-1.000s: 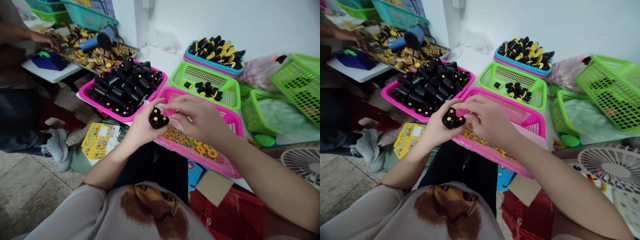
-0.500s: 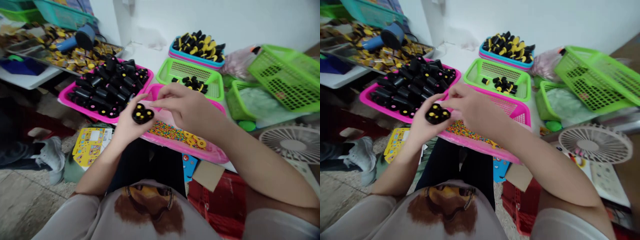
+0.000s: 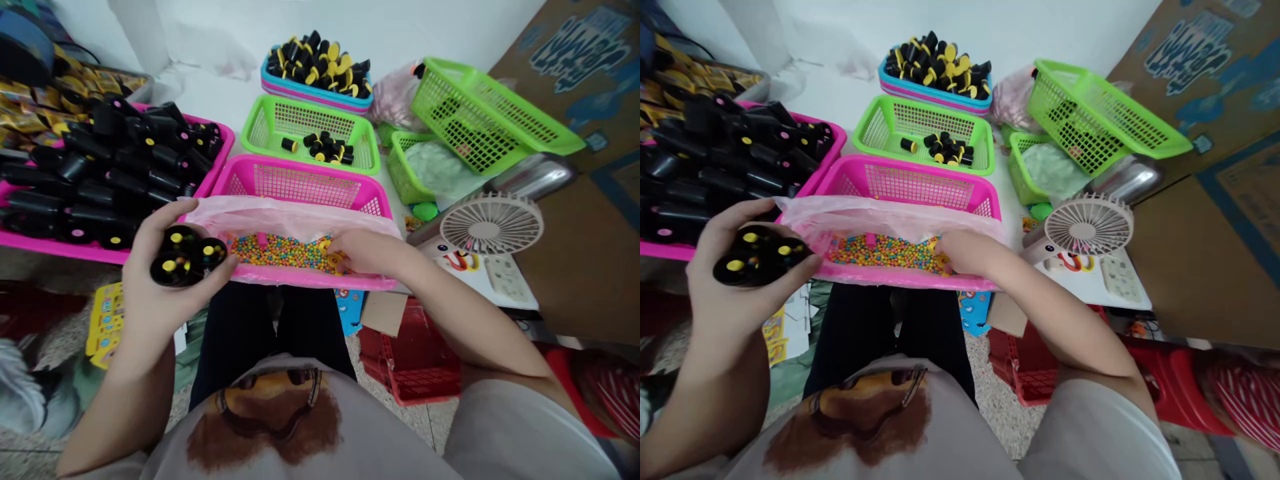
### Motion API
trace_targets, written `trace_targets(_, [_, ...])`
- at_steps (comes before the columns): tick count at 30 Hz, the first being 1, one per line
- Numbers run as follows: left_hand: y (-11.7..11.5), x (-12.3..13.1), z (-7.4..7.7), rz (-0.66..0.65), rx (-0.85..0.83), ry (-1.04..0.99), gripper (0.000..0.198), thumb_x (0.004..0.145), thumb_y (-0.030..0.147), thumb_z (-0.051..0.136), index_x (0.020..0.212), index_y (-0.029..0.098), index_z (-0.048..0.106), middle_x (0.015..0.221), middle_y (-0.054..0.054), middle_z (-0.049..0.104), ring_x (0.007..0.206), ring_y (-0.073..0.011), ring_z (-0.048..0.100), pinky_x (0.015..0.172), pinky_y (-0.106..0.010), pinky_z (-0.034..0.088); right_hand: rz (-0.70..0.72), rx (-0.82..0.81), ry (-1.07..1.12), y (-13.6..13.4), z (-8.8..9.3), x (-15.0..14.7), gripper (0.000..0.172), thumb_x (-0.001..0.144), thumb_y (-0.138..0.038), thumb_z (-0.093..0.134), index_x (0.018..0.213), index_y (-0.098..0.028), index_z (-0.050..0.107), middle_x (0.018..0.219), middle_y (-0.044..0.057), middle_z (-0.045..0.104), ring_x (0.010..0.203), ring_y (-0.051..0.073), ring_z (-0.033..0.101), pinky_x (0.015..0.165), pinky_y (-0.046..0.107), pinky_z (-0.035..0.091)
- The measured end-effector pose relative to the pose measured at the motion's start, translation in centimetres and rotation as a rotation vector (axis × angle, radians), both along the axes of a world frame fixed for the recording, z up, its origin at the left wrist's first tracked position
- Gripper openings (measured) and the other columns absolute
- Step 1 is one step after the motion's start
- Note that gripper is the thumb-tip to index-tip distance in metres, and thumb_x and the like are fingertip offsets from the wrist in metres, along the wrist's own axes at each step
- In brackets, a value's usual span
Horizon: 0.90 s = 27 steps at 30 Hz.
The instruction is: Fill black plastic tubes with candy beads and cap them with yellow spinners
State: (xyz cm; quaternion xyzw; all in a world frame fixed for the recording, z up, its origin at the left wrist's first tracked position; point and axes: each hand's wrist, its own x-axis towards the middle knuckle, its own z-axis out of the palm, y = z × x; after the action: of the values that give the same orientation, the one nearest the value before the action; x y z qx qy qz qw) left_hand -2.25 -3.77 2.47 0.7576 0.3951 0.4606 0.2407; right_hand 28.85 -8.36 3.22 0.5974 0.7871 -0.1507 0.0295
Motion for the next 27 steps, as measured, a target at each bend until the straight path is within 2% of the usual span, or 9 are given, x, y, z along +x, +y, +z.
trace_targets(3, [-0.3,0.7,-0.1,-0.029,-0.022,-0.041,0.066,0.081,0.060,0.081,0.140,0.040,0.060,0.104,0.000,0.071,0.103,-0.0321,0.074,0.092,-0.059,0.061,-0.014,-0.129,-0.080,0.0,-0.2,0.3,0.022,0.078,-0.011,0.081,0.098,-0.020,0.081,0.096,0.007,0.080,0.085,0.021,0.073,0.071,0.029,0.050])
trace_targets(6, [-0.4,1.3,-0.3,-0.096,-0.018,-0.052,0.067,0.079,0.051,0.086,0.139,0.035,0.060,0.099,-0.001,0.069,0.093,-0.0267,0.072,0.092,-0.053,0.063,-0.079,-0.106,-0.070,-0.2,0.3,0.6,0.022,0.082,-0.012,0.077,0.103,-0.017,0.077,0.098,0.008,0.080,0.086,0.022,0.073,0.070,0.029,0.050])
trace_targets(9, [-0.6,1.8,-0.4,-0.148,0.003,-0.050,0.069,0.076,0.039,0.088,0.138,0.031,0.059,0.098,-0.001,0.070,0.088,-0.0233,0.072,0.087,-0.047,0.064,-0.033,-0.077,0.045,-0.5,0.4,1.3,0.027,0.089,-0.009,0.067,0.111,-0.020,0.077,0.099,0.005,0.082,0.084,0.019,0.074,0.072,0.028,0.052])
trace_targets(13, [-1.2,2.3,-0.3,-0.209,0.002,-0.048,0.069,0.075,0.031,0.086,0.138,0.030,0.058,0.097,-0.001,0.071,0.081,-0.0199,0.071,0.081,-0.040,0.064,0.090,-0.035,0.155,-1.2,0.4,2.5,0.032,0.089,-0.004,0.061,0.100,-0.025,0.082,0.102,0.004,0.084,0.084,0.020,0.077,0.074,0.031,0.057])
trace_targets(16, [-1.9,2.7,-0.1,-0.240,-0.033,-0.054,0.068,0.078,0.029,0.084,0.139,0.028,0.056,0.099,-0.001,0.072,0.084,-0.0196,0.072,0.083,-0.039,0.064,-0.055,0.242,0.309,-2.3,0.9,1.7,0.021,0.091,-0.012,0.065,0.095,-0.025,0.081,0.092,0.005,0.083,0.074,0.021,0.075,0.067,0.035,0.060])
trace_targets(18, [-2.4,3.2,-0.1,-0.275,-0.064,-0.076,0.069,0.078,0.027,0.083,0.141,0.028,0.055,0.104,-0.002,0.073,0.090,-0.0204,0.073,0.089,-0.039,0.063,-0.194,0.482,0.502,-3.4,1.6,-0.3,0.011,0.094,-0.022,0.071,0.100,-0.025,0.079,0.089,0.004,0.081,0.071,0.022,0.075,0.065,0.037,0.063])
trace_targets(20, [-2.9,3.6,-0.1,-0.322,-0.102,-0.110,0.072,0.079,0.025,0.084,0.143,0.028,0.053,0.110,-0.003,0.073,0.094,-0.0210,0.074,0.092,-0.040,0.063,-0.243,0.692,0.675,-4.6,2.1,-3.0,0.014,0.094,-0.023,0.074,0.106,-0.027,0.078,0.095,0.003,0.081,0.080,0.022,0.078,0.070,0.037,0.066])
trace_targets(24, [-3.7,3.9,0.0,-0.386,-0.182,-0.161,0.081,0.077,0.030,0.088,0.148,0.025,0.049,0.118,-0.007,0.072,0.104,-0.0251,0.073,0.099,-0.043,0.060,0.077,0.973,0.772,-5.9,1.8,-7.5,0.031,0.090,-0.006,0.075,0.111,-0.029,0.079,0.109,0.002,0.083,0.097,0.020,0.080,0.088,0.033,0.069])
trace_targets(27, [-4.1,3.5,0.5,-0.414,-0.240,-0.205,0.089,0.074,0.029,0.090,0.151,0.023,0.047,0.132,-0.011,0.068,0.119,-0.0299,0.069,0.107,-0.046,0.056,0.215,0.995,0.840,-5.7,0.8,-8.4,0.041,0.089,0.001,0.073,0.116,-0.028,0.079,0.116,0.002,0.082,0.100,0.019,0.081,0.092,0.032,0.070])
